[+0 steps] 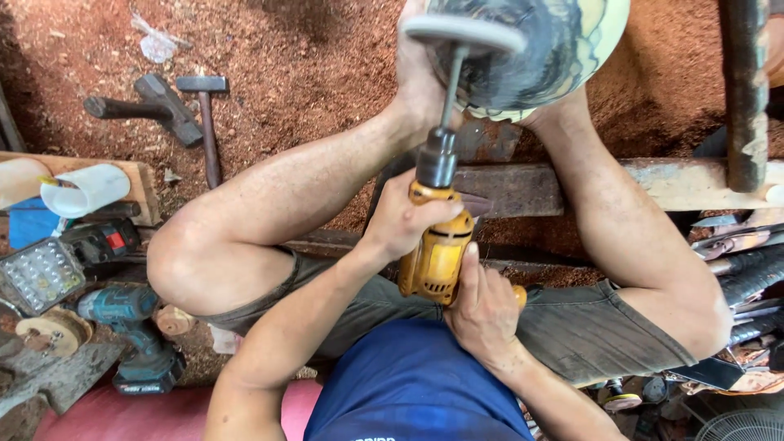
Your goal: Polishing and finishing a wooden decorative vase using a rotary tool with a buffing wheel attachment.
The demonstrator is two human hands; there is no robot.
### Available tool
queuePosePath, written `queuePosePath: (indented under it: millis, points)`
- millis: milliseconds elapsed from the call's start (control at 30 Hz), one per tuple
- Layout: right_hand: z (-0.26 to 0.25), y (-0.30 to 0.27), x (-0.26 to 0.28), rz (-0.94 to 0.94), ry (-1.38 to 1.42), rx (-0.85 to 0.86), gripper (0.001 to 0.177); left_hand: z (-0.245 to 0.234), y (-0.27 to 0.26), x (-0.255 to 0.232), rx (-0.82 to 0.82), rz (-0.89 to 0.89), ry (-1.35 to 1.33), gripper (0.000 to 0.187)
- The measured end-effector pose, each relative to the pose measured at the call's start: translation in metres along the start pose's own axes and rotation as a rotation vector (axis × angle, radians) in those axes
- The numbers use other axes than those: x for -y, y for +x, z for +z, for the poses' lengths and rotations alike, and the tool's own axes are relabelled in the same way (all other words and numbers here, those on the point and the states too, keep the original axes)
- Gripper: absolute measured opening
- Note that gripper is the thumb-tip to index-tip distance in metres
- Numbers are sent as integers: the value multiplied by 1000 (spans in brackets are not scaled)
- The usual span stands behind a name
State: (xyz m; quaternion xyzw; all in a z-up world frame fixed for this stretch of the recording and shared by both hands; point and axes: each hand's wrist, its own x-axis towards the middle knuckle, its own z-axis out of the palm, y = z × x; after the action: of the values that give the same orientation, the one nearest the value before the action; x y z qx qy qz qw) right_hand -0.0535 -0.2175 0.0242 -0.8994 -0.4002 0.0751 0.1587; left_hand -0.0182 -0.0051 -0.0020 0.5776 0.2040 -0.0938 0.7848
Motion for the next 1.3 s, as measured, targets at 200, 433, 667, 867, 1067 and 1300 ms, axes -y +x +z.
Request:
queuePosePath:
  millis: [200,433,667,867,1067,1300]
  points:
    - [9,-15,-9,12,-12,-31,104,13,-3,7,-12,-13,-89,20]
    - [-27,27,-19,60,-39,-89,113,24,32,-38,104,-69,-196,25]
    - [-19,8,-8,52,-25,-63,113,16,15,-21,52,89,31,24]
    - [-10,2,-7,56,-42,-71,95,10,13,-25,51,23,-47,24]
    - [-18,13,-11,77,-50,-92,103,17,17,-26,71,-44,-127,27]
    - [-17,5,-11,41,-31,-64,102,12,19,-15,46,39,-4,27]
